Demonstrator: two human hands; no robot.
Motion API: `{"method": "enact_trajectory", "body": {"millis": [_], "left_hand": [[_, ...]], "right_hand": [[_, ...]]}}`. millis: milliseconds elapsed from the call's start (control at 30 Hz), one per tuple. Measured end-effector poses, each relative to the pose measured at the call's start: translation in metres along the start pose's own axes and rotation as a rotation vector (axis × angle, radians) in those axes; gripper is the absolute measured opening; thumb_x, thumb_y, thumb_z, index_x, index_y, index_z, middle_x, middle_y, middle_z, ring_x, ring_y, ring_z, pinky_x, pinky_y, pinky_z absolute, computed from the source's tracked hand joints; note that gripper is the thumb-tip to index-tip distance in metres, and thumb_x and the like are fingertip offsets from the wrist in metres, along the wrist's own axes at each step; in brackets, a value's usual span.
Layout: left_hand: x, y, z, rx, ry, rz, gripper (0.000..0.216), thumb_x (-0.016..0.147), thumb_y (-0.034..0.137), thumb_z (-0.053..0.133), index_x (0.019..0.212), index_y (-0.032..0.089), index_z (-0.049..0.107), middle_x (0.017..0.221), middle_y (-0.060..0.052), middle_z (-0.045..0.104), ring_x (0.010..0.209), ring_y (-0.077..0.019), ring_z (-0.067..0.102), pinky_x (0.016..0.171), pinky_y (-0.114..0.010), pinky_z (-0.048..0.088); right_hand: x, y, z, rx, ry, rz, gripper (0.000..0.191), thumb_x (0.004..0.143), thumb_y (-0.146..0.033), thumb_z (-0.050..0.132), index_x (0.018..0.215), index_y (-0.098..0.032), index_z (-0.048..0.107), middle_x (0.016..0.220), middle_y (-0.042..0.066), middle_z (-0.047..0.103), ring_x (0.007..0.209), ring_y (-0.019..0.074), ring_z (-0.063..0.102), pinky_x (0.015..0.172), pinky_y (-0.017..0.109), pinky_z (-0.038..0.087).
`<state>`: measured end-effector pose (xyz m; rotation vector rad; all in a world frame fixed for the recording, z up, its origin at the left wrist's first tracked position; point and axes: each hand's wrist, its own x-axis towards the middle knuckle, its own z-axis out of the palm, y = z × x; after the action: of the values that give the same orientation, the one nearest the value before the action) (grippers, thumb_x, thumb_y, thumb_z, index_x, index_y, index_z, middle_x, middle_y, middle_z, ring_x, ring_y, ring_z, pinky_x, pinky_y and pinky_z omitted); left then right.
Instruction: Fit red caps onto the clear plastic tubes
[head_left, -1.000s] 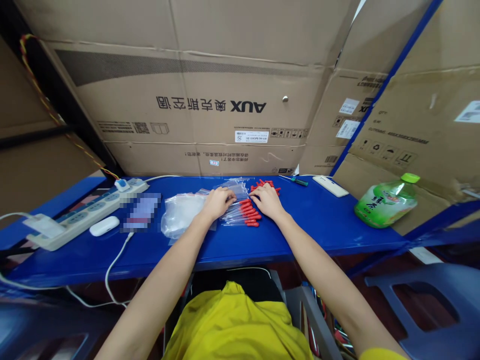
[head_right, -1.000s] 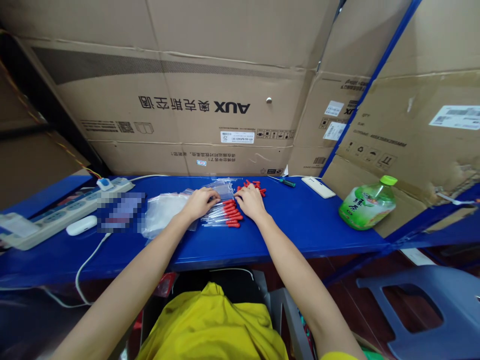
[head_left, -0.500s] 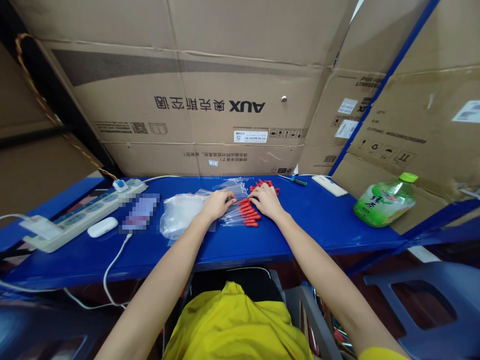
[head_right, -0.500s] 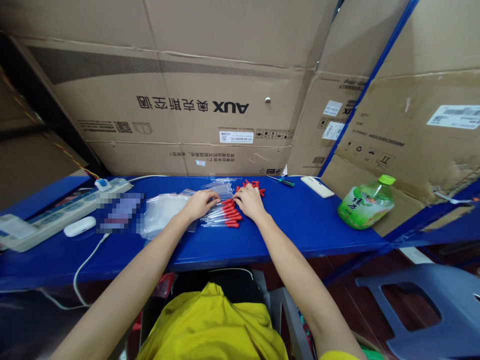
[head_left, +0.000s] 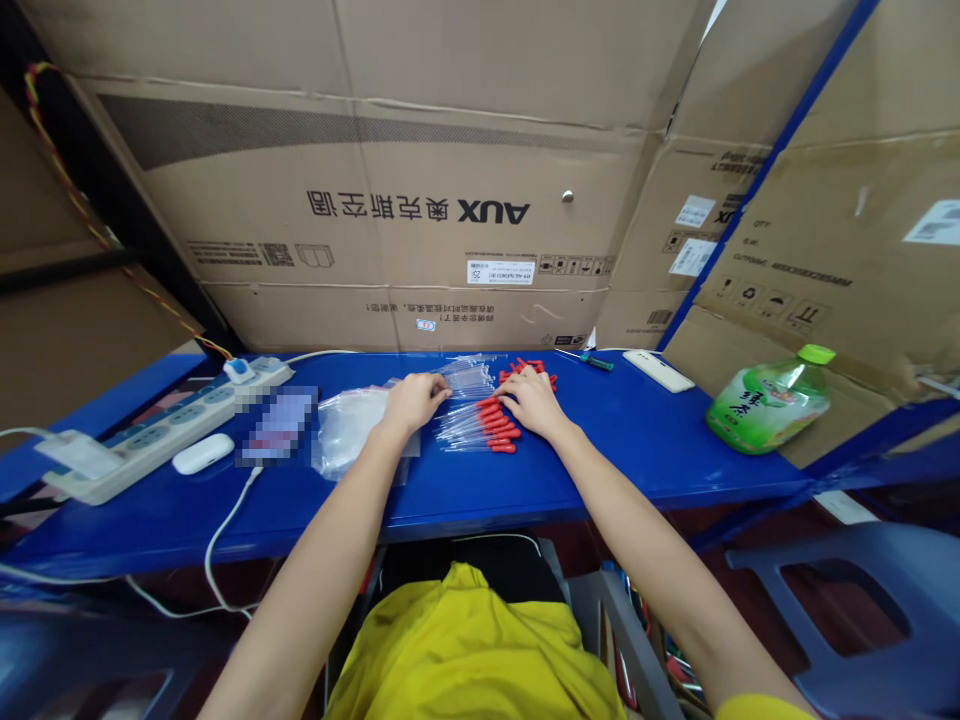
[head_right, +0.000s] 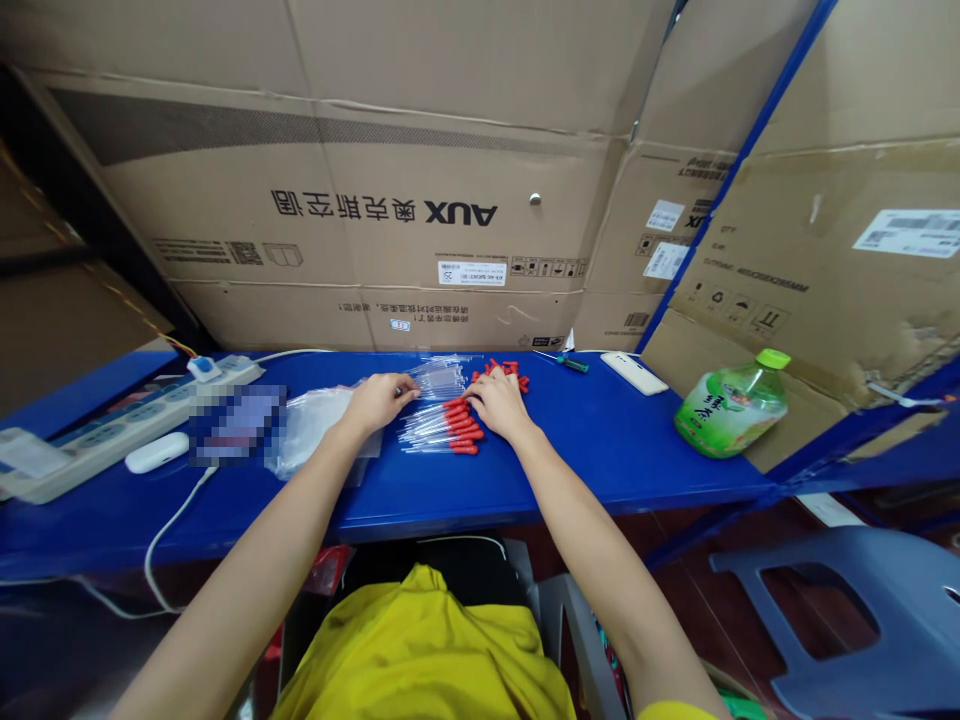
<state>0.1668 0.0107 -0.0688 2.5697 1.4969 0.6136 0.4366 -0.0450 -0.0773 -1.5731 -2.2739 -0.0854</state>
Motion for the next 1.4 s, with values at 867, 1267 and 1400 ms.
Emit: {"method": "enact_trajectory", "body": {"millis": [867,1267,1400], "left_hand": [[0.002,0.015,0.004,-0.068,-0.063,0.204,0.012,0.091,0.027,0.070,0.099,0.026,0.079,0.100,-0.002,0.079,0.089,-0.0201,0.070,0.076,-0.027,0.047],[0.000,0.024,0.004,-0.099,-0.056,0.251,0.018,0.099,0.031,0.061,0.102,0.024,0.078,0.102,-0.005,0.078,0.090,-0.0206,0.070,0.076,-0.028,0.047],[-0.001,0.025,0.006,-0.129,-0.074,0.274,0.020,0.100,0.027,0.058,0.103,0.024,0.078,0.103,-0.004,0.079,0.092,-0.0204,0.070,0.079,-0.027,0.049]], "right_hand": [[0.000,0.003,-0.003,-0.020,0.010,-0.026,0.020,0.104,-0.032,0.061,0.107,-0.026,0.080,0.116,0.010,0.075,0.112,0.0299,0.052,0.090,0.044,0.029],[0.000,-0.001,-0.002,-0.025,0.037,-0.012,0.012,0.100,-0.026,0.063,0.101,-0.021,0.073,0.114,0.010,0.075,0.113,0.0299,0.053,0.091,0.043,0.030],[0.000,0.001,-0.001,-0.034,0.016,-0.028,0.016,0.102,-0.028,0.062,0.106,-0.022,0.076,0.116,0.010,0.074,0.115,0.0303,0.052,0.091,0.043,0.030]]}}
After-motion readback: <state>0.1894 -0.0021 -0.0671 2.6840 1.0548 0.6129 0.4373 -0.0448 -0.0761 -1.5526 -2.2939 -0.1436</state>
